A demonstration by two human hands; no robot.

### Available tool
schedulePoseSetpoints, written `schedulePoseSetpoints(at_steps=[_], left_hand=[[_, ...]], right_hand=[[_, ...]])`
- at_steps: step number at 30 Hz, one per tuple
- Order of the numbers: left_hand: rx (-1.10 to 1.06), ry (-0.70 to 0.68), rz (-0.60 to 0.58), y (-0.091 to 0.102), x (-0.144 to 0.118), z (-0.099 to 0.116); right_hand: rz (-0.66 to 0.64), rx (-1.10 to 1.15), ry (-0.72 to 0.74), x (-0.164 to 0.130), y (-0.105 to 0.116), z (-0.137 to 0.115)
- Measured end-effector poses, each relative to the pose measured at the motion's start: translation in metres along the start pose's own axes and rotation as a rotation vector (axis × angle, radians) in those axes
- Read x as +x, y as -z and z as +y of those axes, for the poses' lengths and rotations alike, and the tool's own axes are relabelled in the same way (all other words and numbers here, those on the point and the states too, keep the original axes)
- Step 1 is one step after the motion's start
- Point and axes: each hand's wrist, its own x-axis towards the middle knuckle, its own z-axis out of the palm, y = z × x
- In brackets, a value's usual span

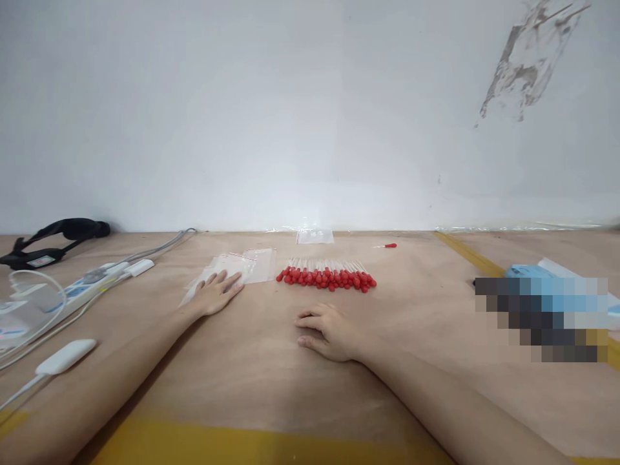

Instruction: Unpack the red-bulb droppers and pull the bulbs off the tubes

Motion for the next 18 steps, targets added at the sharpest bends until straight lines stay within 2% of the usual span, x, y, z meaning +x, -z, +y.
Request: schedulePoseSetpoints(at_steps=[2, 5, 6, 7, 8, 10, 11, 14, 18], left_hand=[[0.016, -0.051, 0.122, 0.002, 0.002, 0.000], [-0.013, -0.215, 0.431, 0.006, -0.004, 0.016], [-0.049, -0.299, 0.479, 0.006, -0.008, 0.025], [-0.087, -0.396, 0.477, 0.005, -0.013, 0.035], [-0.126, -0.489, 0.450, 0.004, -0.017, 0.045], [-0.207, -0.641, 0.370, 0.000, -0.024, 0.061], [-0.245, -0.692, 0.330, -0.002, -0.026, 0.067], [-0.329, -0.729, 0.270, -0.005, -0.026, 0.072], [-0.359, -0.699, 0.233, -0.004, -0.025, 0.068]], right_hand=[[0.058, -0.003, 0.006, 0.004, 0.011, 0.005], [0.280, -0.076, -0.089, 0.012, 0.040, 0.035], [0.364, -0.130, -0.165, 0.015, 0.052, 0.052], [0.440, -0.212, -0.268, 0.017, 0.063, 0.072], [0.464, -0.320, -0.399, 0.019, 0.074, 0.094], [0.286, -0.559, -0.689, 0.019, 0.091, 0.138], [0.241, -0.595, -0.748, 0.019, 0.096, 0.158], [0.126, -0.649, -0.793, 0.016, 0.099, 0.201], [-0.009, -0.684, -0.789, 0.018, 0.091, 0.229]])
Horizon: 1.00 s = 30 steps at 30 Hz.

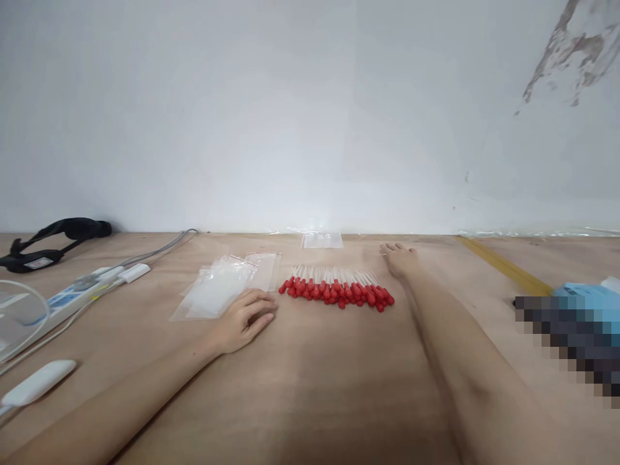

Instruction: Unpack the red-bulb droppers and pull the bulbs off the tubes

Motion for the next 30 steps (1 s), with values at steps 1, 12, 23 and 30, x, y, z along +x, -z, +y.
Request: schedulePoseSetpoints(at_steps=[1, 12, 23, 30], left_hand=[[-0.004, 0.006, -0.010, 0.001, 0.000, 0.000], [-0.021, 0.011, -0.029, 0.001, 0.000, 0.002], [-0.056, -0.001, 0.032, -0.002, -0.004, 0.013], [-0.172, -0.121, -0.075, -0.022, 0.006, 0.046]], right_hand=[[-0.013, -0.015, 0.012, 0.003, -0.003, 0.000], [0.133, -0.129, -0.040, -0.007, -0.004, 0.001], [0.328, 0.342, 0.603, -0.144, 0.062, -0.130], [0.231, 0.487, 0.673, -0.175, 0.037, -0.164]])
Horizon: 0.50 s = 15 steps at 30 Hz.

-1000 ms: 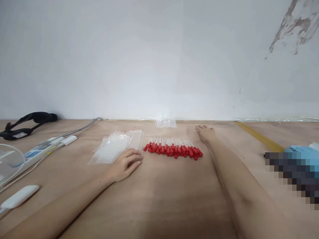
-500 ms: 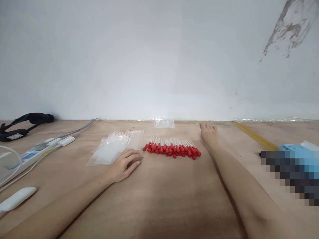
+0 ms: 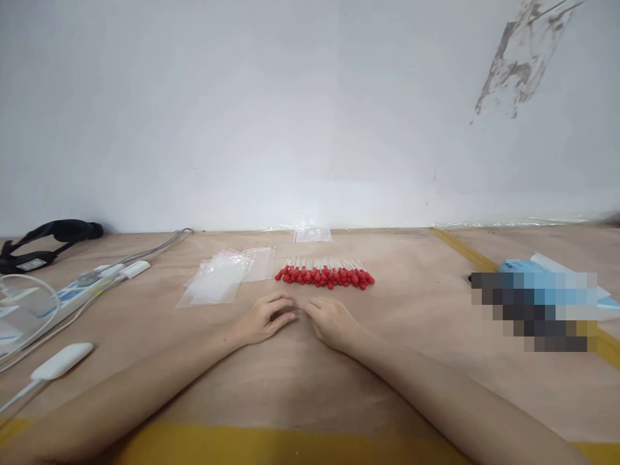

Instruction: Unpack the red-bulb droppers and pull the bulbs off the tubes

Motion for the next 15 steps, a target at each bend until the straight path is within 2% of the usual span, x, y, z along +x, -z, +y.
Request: schedulePoseSetpoints(at_steps=[4, 9, 15], left_hand=[[0.020, -0.007, 0.004, -0.010, 0.008, -0.001], [-0.007, -0.046, -0.002, -0.013, 0.009, -0.004], [-0.014, 0.019, 0.044, -0.011, 0.006, -0.005]], right_hand=[[0.087, 0.114, -0.084, 0.001, -0.004, 0.000], [0.163, 0.206, -0.131, 0.002, -0.004, 0.003], [0.149, 0.165, -0.163, -0.003, 0.001, 0.012]])
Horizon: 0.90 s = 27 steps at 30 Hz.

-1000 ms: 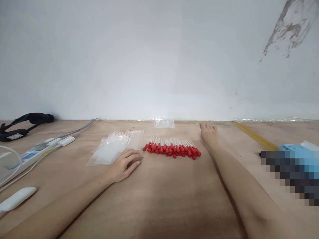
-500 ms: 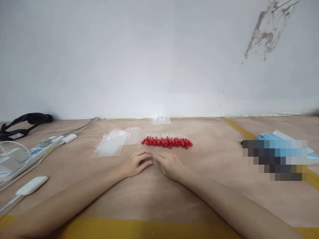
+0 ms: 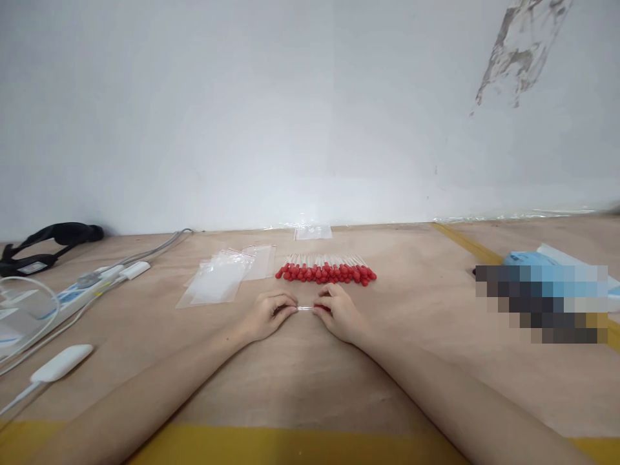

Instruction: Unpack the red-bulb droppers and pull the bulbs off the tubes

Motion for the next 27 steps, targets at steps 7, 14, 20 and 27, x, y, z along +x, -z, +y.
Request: schedulePoseSetpoints(at_steps=[7, 14, 20, 27], left_hand=[[0.069, -0.096, 0.044, -0.004, 0.000, 0.002], [0.385, -0.155, 0.166, -0.003, 0.002, 0.006], [0.416, -0.186, 0.098, -0.001, 0.001, 0.007], [0.338, -0.183, 0.064, -0.001, -0.001, 0.005]], right_hand=[[0.002, -0.060, 0.073, 0.004, -0.004, -0.002], [-0.012, -0.161, 0.109, 0.007, -0.003, -0.008], [-0.053, -0.193, 0.147, 0.007, -0.004, -0.005], [-0.058, -0.177, 0.156, 0.004, -0.004, -0.004]])
